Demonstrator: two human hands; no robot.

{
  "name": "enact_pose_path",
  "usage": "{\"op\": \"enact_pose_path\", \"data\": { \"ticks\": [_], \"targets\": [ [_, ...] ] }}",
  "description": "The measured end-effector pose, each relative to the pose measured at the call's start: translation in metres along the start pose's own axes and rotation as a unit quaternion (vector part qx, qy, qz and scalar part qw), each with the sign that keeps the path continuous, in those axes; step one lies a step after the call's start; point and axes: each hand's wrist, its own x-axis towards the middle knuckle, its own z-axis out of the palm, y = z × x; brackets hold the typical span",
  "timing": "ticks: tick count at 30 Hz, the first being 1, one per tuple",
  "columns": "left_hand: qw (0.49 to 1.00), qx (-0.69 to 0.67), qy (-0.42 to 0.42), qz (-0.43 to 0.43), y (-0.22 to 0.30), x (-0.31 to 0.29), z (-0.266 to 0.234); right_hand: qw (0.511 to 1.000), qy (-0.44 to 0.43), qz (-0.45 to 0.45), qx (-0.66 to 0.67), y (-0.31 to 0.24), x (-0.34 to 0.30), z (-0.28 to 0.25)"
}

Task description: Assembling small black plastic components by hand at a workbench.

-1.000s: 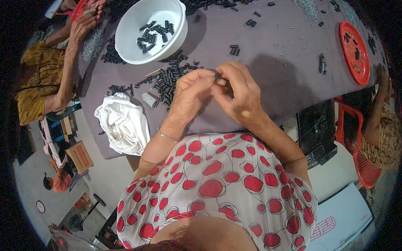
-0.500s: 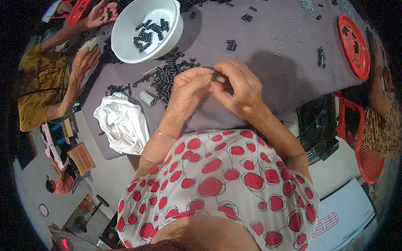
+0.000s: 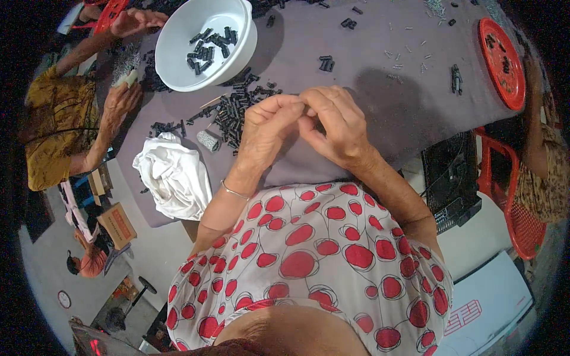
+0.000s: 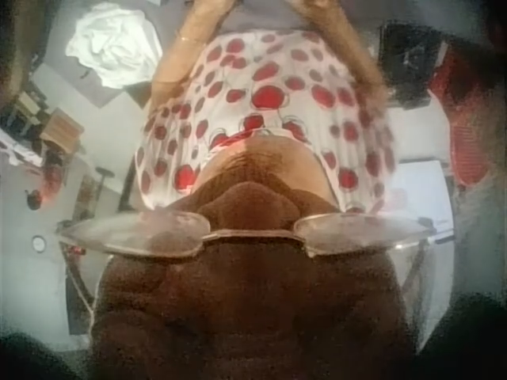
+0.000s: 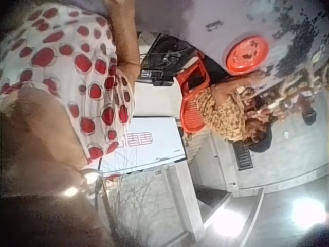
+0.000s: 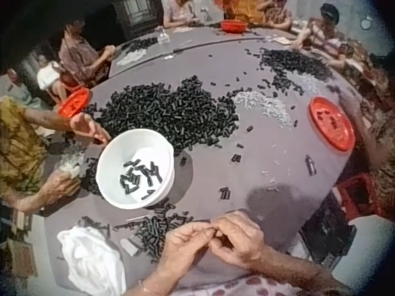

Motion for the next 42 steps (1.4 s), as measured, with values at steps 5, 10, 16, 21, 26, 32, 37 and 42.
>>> {"op": "enact_pose_path", "data": {
  "ticks": [5,10,16,21,26,32,37,42],
  "targets": [
    [1.000,-0.011,0.016,0.012,-0.001,-0.001,-0.001,0.999,-0.004,-0.035,-0.009,0.001,0.001,0.002],
    [0.999,-0.009,0.031,0.015,0.003,-0.002,0.000,0.997,-0.017,-0.040,-0.067,-0.005,0.006,-0.002],
    [0.999,0.000,0.032,0.016,0.001,-0.001,-0.002,0.986,-0.061,-0.038,-0.150,-0.010,0.011,-0.007],
    [0.999,0.027,0.028,0.014,0.004,-0.002,0.003,0.980,-0.083,-0.030,-0.179,-0.013,0.012,-0.009],
    [0.998,0.050,0.029,0.006,0.004,-0.003,0.001,0.974,-0.093,-0.043,-0.205,-0.013,0.013,-0.009],
    [0.997,0.075,0.031,-0.001,0.007,-0.004,0.002,0.972,-0.083,-0.061,-0.209,-0.008,0.011,-0.007],
    [0.998,0.052,0.034,-0.018,0.008,-0.005,0.004,0.980,-0.035,-0.089,-0.176,0.001,0.007,-0.001],
    [0.995,0.086,0.045,0.002,0.001,0.000,-0.004,0.982,-0.025,-0.105,-0.158,0.005,0.008,0.001]
  ]
}}
